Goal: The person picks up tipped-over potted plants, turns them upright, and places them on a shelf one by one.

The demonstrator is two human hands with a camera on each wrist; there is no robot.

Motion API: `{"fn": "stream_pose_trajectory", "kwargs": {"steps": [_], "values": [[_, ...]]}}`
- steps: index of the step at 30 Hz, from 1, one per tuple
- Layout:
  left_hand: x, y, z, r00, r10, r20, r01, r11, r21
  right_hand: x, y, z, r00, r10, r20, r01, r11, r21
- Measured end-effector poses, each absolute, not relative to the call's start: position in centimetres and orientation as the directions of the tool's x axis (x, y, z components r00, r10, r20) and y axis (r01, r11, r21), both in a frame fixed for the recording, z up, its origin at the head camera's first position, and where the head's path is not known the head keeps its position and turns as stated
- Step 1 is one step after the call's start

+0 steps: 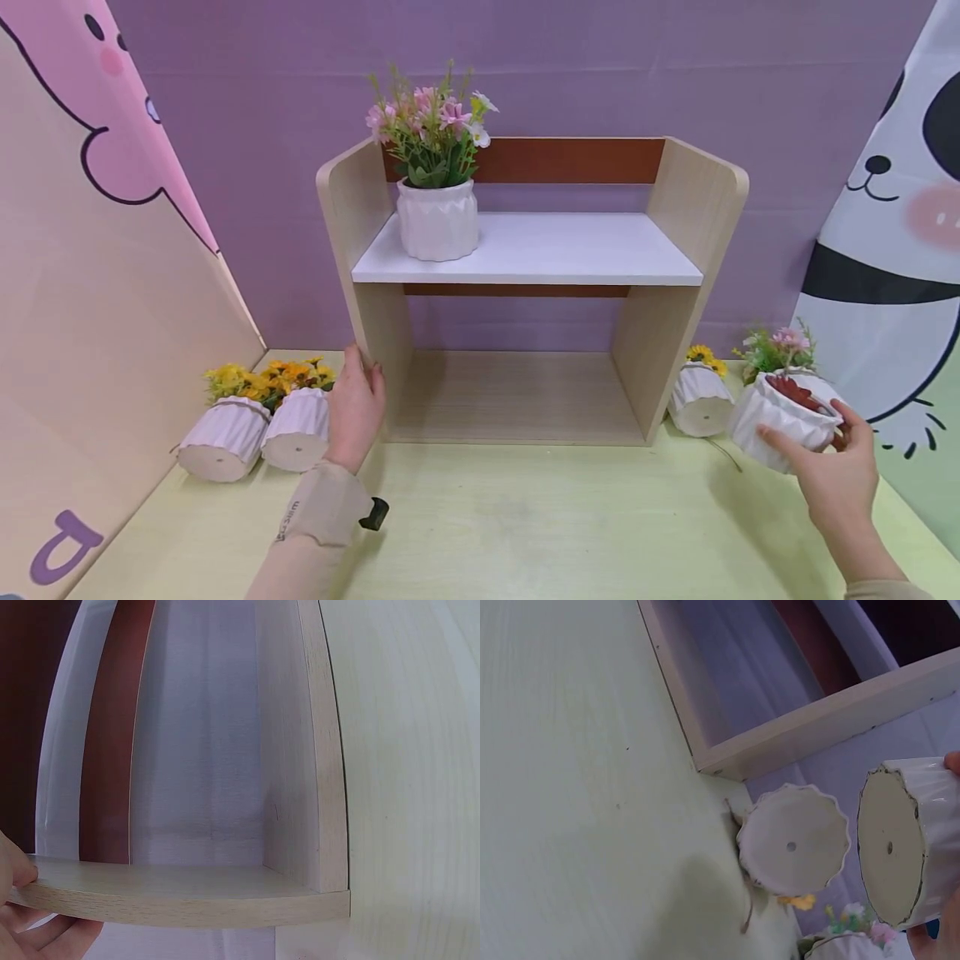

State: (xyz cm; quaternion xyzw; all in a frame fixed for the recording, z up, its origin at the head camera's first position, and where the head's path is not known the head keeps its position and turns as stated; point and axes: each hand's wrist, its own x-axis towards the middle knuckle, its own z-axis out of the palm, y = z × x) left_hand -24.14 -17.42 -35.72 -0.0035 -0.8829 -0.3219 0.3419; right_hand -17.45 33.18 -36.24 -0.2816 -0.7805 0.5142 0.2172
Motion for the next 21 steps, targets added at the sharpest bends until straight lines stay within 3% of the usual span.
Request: {"fn": "stream_pose_trajectory", "kwargs": {"steps": [7, 14, 21], "values": [[-24.2, -17.5, -35.8, -0.782, -0.217, 0.584, 0.209, 0.792, 0.573, -15.8, 30.9, -33.3, -0.768, 0.631, 0.111, 0.118, 0.309, -0.944], [-24.3, -17.5, -35.8, -0.785, -0.219, 0.579, 0.201, 0.795, 0.573, -15.6, 30.6, -32.1, -0.791, 0.590, 0.161, -0.060, 0.188, -0.980], [-24.3, -17.5, -35.9, -0.766, -0.215, 0.605, 0.222, 0.796, 0.564, -15.2, 29.4, -30.3, -0.794, 0.548, 0.263, -0.172, 0.212, -0.962]]}}
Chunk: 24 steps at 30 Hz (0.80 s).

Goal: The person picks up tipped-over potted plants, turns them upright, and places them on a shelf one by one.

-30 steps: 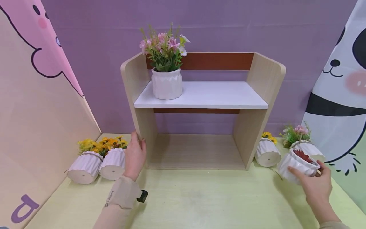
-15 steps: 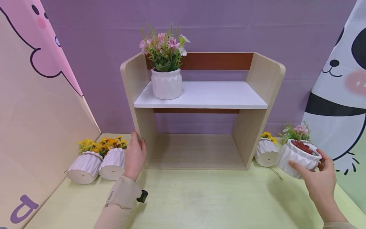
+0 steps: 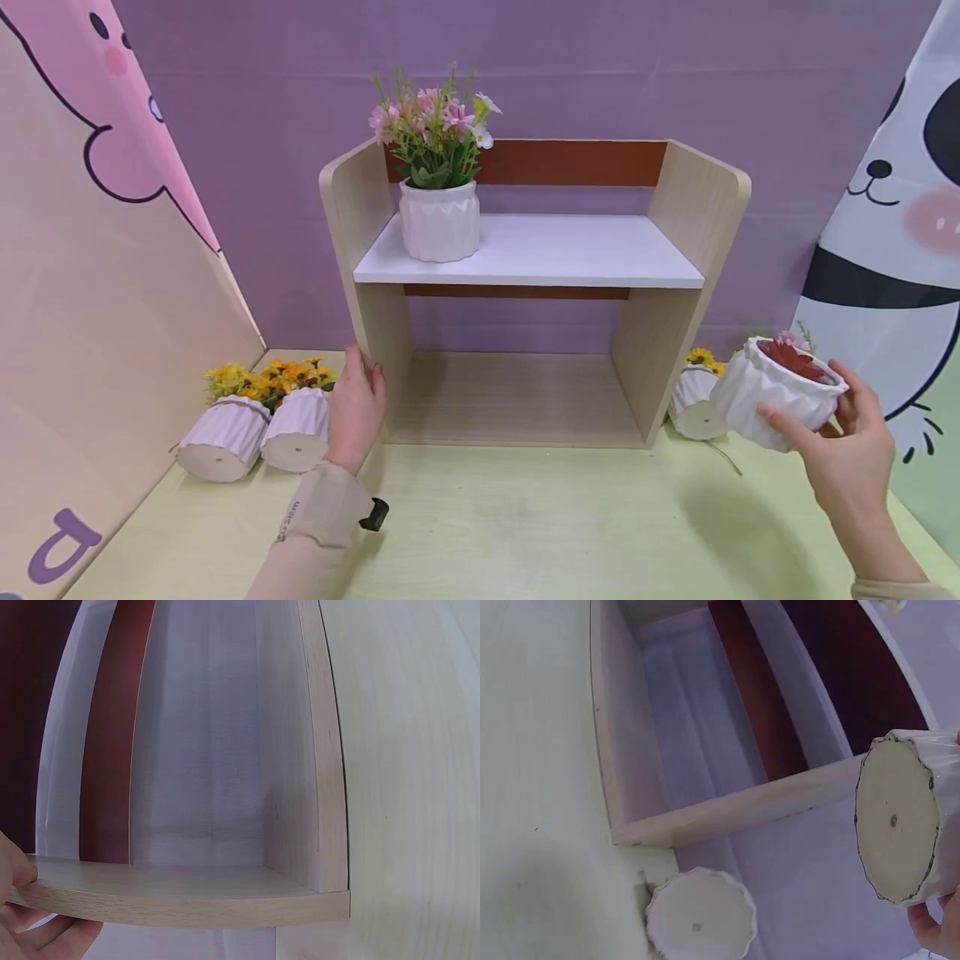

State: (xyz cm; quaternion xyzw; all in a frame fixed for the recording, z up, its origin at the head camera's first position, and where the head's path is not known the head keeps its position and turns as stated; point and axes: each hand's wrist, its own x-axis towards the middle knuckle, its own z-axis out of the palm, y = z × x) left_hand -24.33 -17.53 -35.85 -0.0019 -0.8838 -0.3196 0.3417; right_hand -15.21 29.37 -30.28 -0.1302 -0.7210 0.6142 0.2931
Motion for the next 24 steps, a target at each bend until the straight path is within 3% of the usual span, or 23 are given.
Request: {"fn": "stream_pose_trajectory", "kwargs": {"steps": [5, 12, 19, 24], "values": [[-24.3, -17.5, -35.7, -0.767, -0.222, 0.602, 0.218, 0.792, 0.570, -14.9, 28.1, -28.9, -0.776, 0.527, 0.346, -0.245, 0.254, -0.936], [-24.3, -17.5, -35.7, -0.776, -0.219, 0.592, 0.216, 0.789, 0.575, -14.5, 26.4, -27.2, -0.779, 0.473, 0.412, -0.398, 0.134, -0.907], [-24.4, -17.5, -35.7, -0.768, -0.211, 0.604, 0.230, 0.790, 0.568, -14.8, 25.0, -25.7, -0.764, 0.439, 0.472, -0.475, 0.112, -0.873], [-24.3, -17.6, -35.9, -0.766, -0.212, 0.608, 0.233, 0.788, 0.569, -15.1, 23.7, -24.9, -0.748, 0.396, 0.533, -0.440, 0.305, -0.845]]}}
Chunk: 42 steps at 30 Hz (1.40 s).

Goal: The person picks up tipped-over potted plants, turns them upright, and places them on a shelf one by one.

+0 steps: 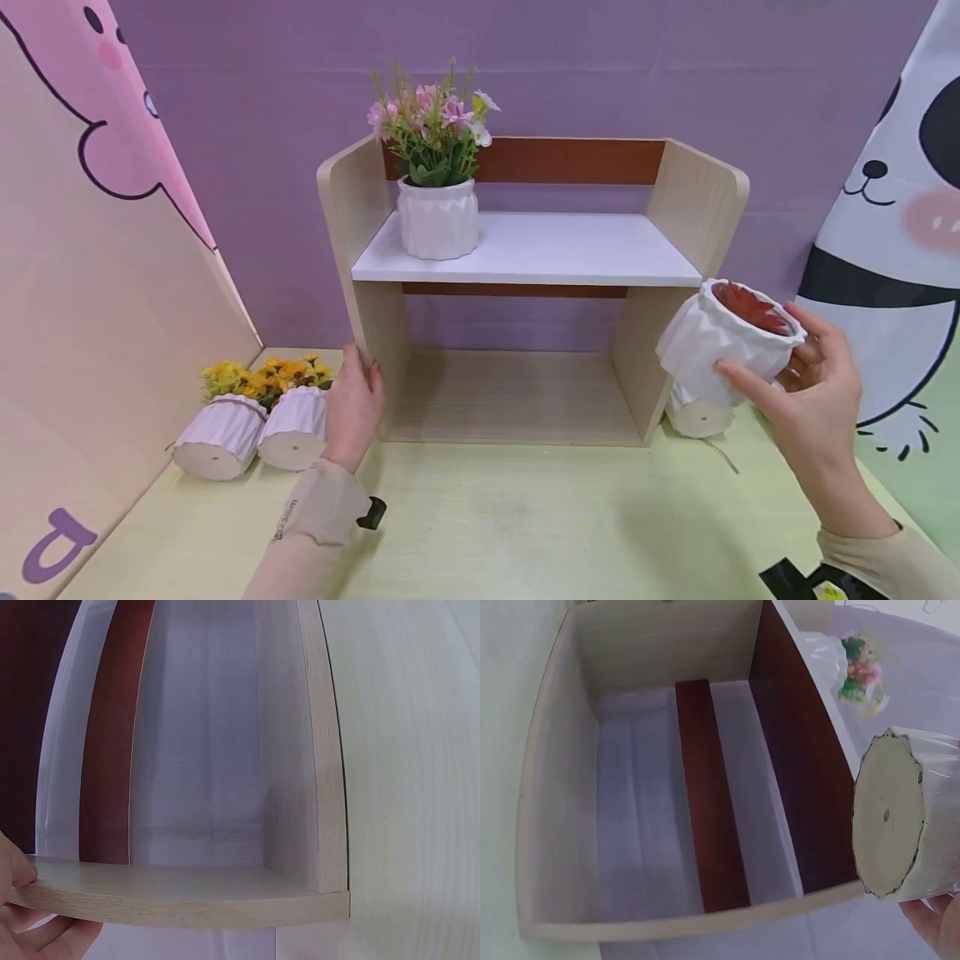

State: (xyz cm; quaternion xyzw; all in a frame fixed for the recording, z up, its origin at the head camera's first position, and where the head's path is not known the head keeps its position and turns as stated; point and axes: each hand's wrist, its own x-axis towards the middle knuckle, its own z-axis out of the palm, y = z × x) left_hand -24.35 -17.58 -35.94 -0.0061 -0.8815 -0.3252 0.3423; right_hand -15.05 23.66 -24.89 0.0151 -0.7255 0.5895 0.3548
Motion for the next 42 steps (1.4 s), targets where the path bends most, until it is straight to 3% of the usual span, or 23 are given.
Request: {"fn": "stream_pose_trajectory", "kwargs": {"steps": [5, 21, 34, 42], "values": [[-24.3, -17.7, -36.1, -0.772, -0.220, 0.596, 0.224, 0.784, 0.579, -15.5, 22.1, -24.1, -0.724, 0.325, 0.609, -0.453, 0.443, -0.774], [-24.5, -17.5, -36.1, -0.785, -0.214, 0.581, 0.227, 0.774, 0.591, -17.5, 18.1, -21.3, -0.711, 0.239, 0.661, -0.537, 0.422, -0.730], [-24.4, -17.4, -36.2, -0.776, -0.214, 0.593, 0.229, 0.781, 0.582, -20.0, 15.9, -20.5, -0.632, 0.237, 0.737, -0.677, 0.293, -0.675], [-24.5, -17.5, -36.2, -0.782, -0.214, 0.586, 0.219, 0.785, 0.579, -21.0, 15.4, -19.2, -0.610, 0.237, 0.756, -0.669, 0.356, -0.652]]}}
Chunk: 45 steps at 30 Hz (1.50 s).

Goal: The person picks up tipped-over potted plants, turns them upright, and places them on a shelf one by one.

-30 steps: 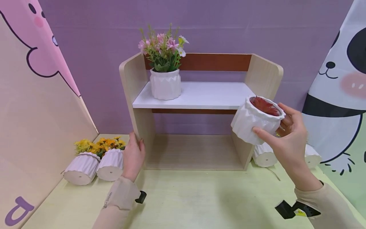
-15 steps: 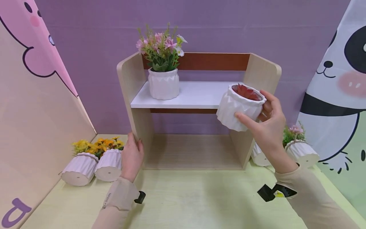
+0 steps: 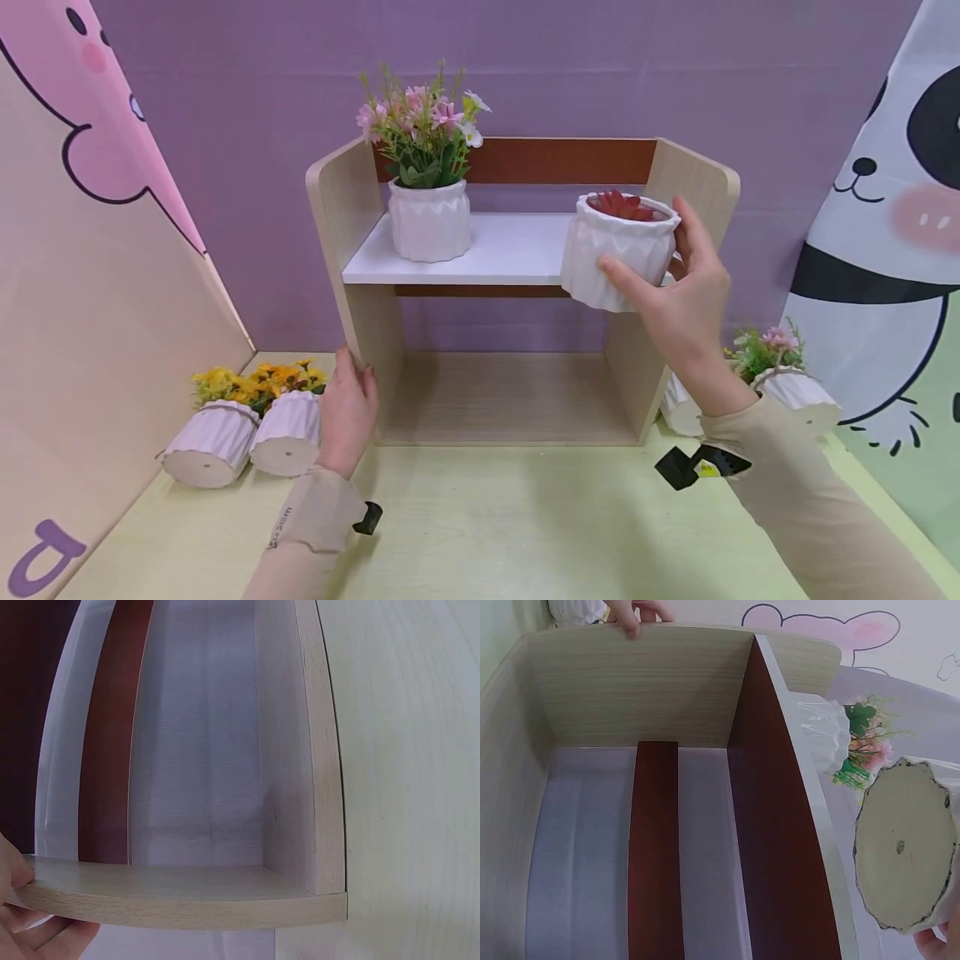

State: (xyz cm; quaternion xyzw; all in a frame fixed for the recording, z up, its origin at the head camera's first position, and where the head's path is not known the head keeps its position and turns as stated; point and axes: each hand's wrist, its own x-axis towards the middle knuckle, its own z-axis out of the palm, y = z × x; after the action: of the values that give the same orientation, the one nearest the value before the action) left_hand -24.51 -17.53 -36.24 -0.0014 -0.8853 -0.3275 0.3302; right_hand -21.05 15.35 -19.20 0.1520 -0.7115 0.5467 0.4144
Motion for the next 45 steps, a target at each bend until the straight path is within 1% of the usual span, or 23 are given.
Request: {"fn": "stream_pose_trajectory", "kwargs": {"steps": [7, 15, 20, 37, 45], "values": [[-24.5, -17.5, -36.2, -0.788, -0.215, 0.578, 0.211, 0.786, 0.580, -22.3, 14.3, -19.1, -0.623, 0.223, 0.750, -0.656, 0.374, -0.656], [-24.4, -17.3, -36.3, -0.788, -0.219, 0.576, 0.211, 0.782, 0.586, -23.7, 13.4, -19.5, -0.673, 0.193, 0.714, -0.620, 0.380, -0.687], [-24.5, -17.4, -36.3, -0.794, -0.227, 0.564, 0.200, 0.778, 0.596, -24.2, 12.7, -19.4, -0.675, 0.181, 0.716, -0.617, 0.394, -0.681], [-24.5, -17.4, -36.2, -0.781, -0.223, 0.583, 0.210, 0.786, 0.582, -26.9, 10.0, -19.4, -0.673, 0.153, 0.724, -0.606, 0.448, -0.657], [-24.5, -17.4, -36.2, -0.772, -0.225, 0.594, 0.215, 0.787, 0.578, -28.1, 9.1, -19.2, -0.721, 0.150, 0.676, -0.550, 0.470, -0.691]]}}
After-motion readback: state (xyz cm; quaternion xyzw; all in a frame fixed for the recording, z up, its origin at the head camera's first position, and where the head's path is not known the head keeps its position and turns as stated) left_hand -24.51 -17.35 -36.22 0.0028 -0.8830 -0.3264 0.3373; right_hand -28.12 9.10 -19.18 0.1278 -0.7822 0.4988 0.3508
